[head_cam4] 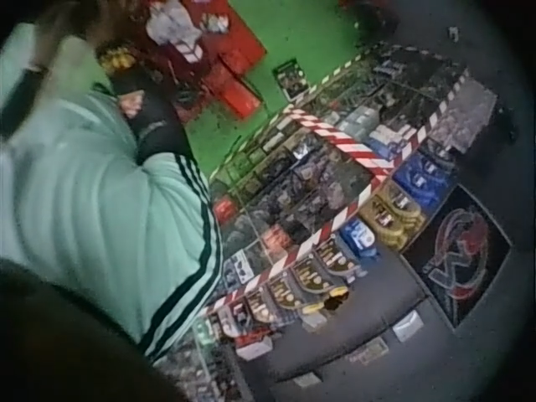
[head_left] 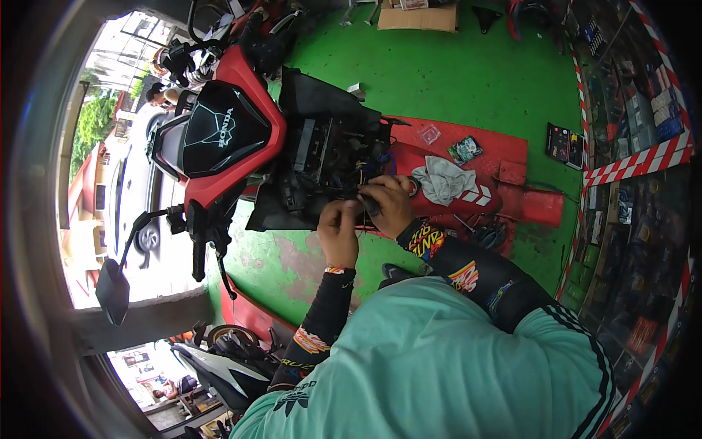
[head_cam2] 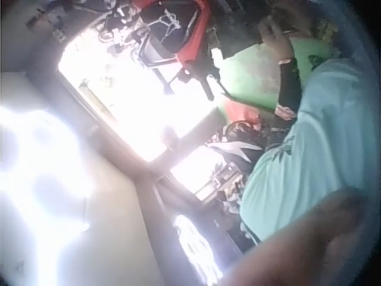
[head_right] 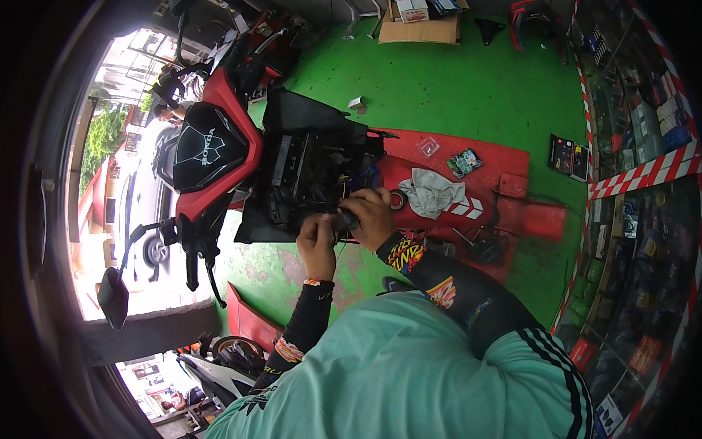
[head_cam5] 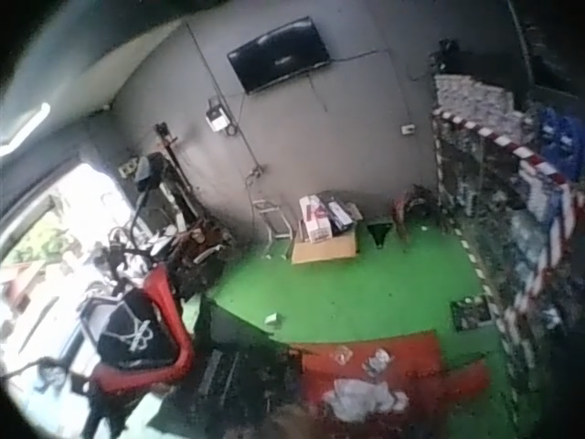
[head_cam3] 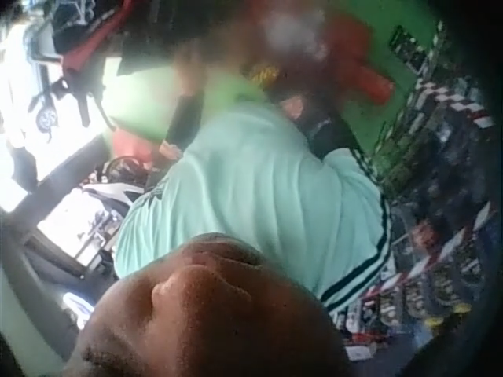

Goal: Repairing and taping electrical wiring on a motorcycle.

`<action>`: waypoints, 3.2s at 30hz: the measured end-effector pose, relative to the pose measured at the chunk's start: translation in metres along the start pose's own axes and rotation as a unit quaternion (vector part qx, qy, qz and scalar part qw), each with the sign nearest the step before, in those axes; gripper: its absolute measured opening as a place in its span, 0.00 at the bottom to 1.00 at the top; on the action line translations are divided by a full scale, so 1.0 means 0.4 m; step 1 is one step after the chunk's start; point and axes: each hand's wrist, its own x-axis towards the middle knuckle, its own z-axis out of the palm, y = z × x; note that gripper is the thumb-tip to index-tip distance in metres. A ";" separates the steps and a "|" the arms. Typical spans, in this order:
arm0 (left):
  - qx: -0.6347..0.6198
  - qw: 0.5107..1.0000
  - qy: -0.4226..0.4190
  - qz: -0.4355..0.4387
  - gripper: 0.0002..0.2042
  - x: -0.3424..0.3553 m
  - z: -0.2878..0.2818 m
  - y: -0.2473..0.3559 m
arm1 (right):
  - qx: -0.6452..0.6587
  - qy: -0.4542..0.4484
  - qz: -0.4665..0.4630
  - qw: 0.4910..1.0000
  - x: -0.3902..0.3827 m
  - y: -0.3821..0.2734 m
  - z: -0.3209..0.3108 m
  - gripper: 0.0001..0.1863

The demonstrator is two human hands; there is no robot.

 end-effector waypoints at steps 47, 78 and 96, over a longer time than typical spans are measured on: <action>-0.118 0.987 0.081 -0.070 0.14 0.028 0.062 -0.076 | -0.025 -0.083 0.008 0.996 0.046 0.000 -0.014 0.14; 0.131 0.982 -0.132 -0.036 0.13 0.074 -0.030 -0.025 | 0.051 -0.193 0.070 0.977 0.094 0.020 -0.040 0.10; -0.201 0.926 -0.125 -0.294 0.20 0.041 -0.040 -0.079 | 0.072 -0.165 0.025 0.983 0.092 0.038 -0.006 0.09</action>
